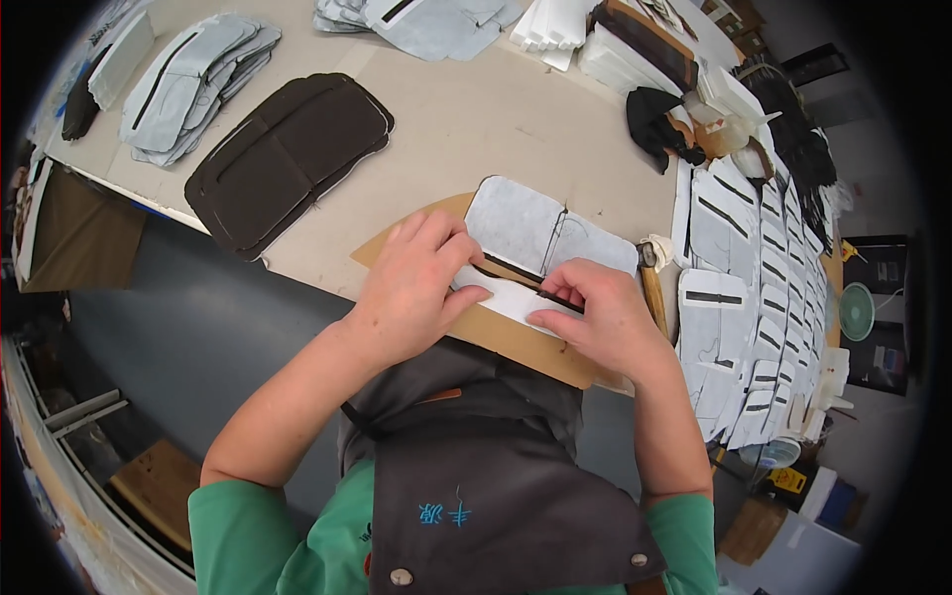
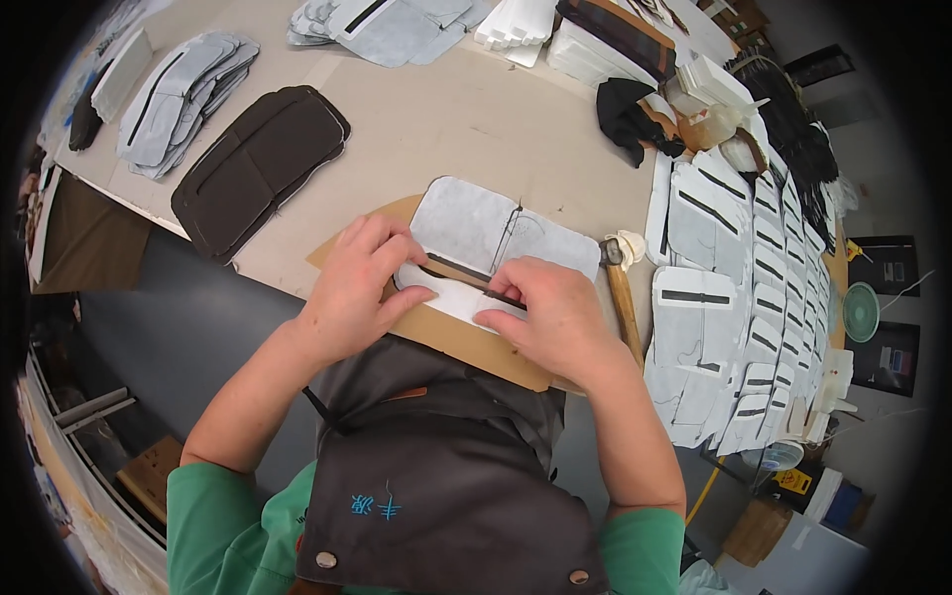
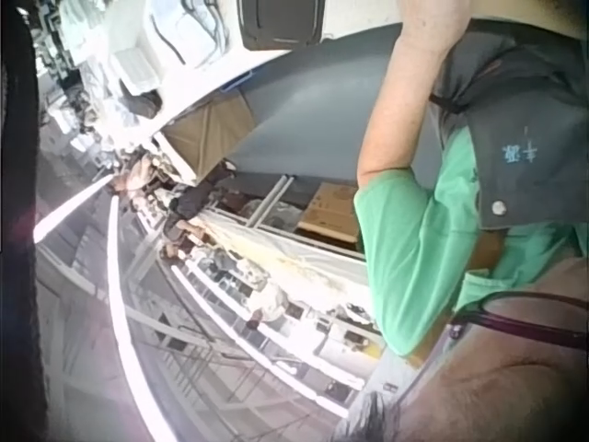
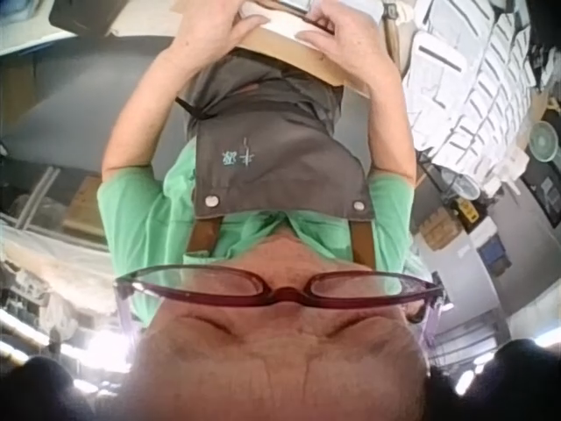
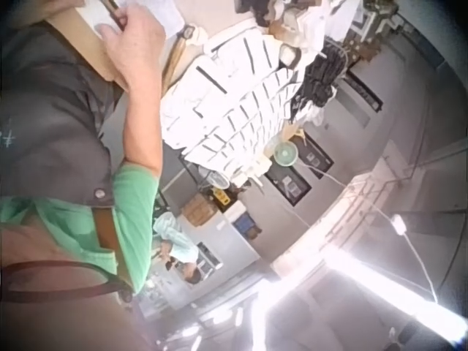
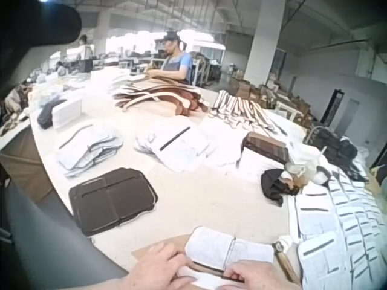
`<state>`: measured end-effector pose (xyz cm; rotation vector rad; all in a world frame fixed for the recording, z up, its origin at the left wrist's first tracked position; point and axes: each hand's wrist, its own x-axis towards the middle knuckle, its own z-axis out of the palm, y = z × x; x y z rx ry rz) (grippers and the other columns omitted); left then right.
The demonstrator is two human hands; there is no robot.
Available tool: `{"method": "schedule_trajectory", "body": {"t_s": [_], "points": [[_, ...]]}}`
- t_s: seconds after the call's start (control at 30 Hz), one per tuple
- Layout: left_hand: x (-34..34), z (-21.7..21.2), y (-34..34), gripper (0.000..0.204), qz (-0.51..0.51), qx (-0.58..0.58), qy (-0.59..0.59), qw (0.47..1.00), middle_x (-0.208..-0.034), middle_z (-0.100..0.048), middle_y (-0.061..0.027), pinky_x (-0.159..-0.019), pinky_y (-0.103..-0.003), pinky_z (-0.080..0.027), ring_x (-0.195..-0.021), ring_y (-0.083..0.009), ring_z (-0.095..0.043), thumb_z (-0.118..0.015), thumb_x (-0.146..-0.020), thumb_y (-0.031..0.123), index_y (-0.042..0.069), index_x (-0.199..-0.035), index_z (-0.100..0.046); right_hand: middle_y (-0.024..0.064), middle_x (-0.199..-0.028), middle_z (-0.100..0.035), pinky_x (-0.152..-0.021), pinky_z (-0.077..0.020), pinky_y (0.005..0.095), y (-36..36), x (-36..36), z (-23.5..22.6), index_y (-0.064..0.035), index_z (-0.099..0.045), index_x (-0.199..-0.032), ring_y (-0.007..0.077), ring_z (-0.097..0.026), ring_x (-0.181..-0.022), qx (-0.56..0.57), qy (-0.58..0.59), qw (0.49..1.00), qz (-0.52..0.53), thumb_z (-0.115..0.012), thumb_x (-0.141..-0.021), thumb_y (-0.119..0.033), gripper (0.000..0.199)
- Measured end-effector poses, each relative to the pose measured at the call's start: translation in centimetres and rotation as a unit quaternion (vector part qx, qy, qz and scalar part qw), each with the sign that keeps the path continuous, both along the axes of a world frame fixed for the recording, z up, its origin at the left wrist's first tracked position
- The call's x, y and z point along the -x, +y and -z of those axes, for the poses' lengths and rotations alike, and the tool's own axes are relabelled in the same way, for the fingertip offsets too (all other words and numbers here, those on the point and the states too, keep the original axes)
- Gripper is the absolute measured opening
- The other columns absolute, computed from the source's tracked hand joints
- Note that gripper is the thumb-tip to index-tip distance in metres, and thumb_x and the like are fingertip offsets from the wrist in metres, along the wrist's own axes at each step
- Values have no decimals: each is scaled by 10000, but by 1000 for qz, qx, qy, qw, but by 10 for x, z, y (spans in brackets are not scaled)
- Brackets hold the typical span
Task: The recorder is seen assembling and hammering leather or fabric components for bags at a workshop table.
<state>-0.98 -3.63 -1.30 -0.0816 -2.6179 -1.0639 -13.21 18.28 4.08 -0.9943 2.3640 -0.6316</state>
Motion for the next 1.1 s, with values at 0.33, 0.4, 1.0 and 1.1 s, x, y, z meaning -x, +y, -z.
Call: {"method": "schedule_trajectory", "body": {"t_s": [0.33,0.4,1.0,1.1], "points": [[15,-3,24,325,54,10,-17,998,-1072,-610,-54,-902,-414,-436,-1037,-285,-570,-820,-788,59,104,-1086,-697,73,-882,-656,-648,-484,295,-2,-11,20,5,-714,-998,166,-605,-735,145,-2,989,38,-744,-894,-15,110],[16,-3,23,316,58,-2,-25,998,-1066,-611,-49,-899,-412,-435,-1031,-282,-572,-820,-790,62,108,-1079,-698,97,-877,-680,-695,-537,353,-1,-13,22,-28,-747,-985,259,-669,-811,156,-28,985,67,-716,-891,-16,99],[11,-1,22,249,59,19,17,998,-1020,-630,-49,-875,-414,-469,-1009,-284,-591,-829,-802,106,92,-1030,-729,61,-953,-668,-700,-537,388,9,-18,45,-76,-762,-1012,280,-645,-847,215,188,957,-53,-681,-784,70,283],[4,1,13,249,41,34,28,998,-1021,-629,-49,-875,-418,-476,-997,-288,-589,-829,-807,115,90,-1034,-731,56,-975,-654,-720,-532,387,7,-18,41,-90,-761,-1079,275,-634,-871,207,189,958,-64,-673,-773,75,358]]}}
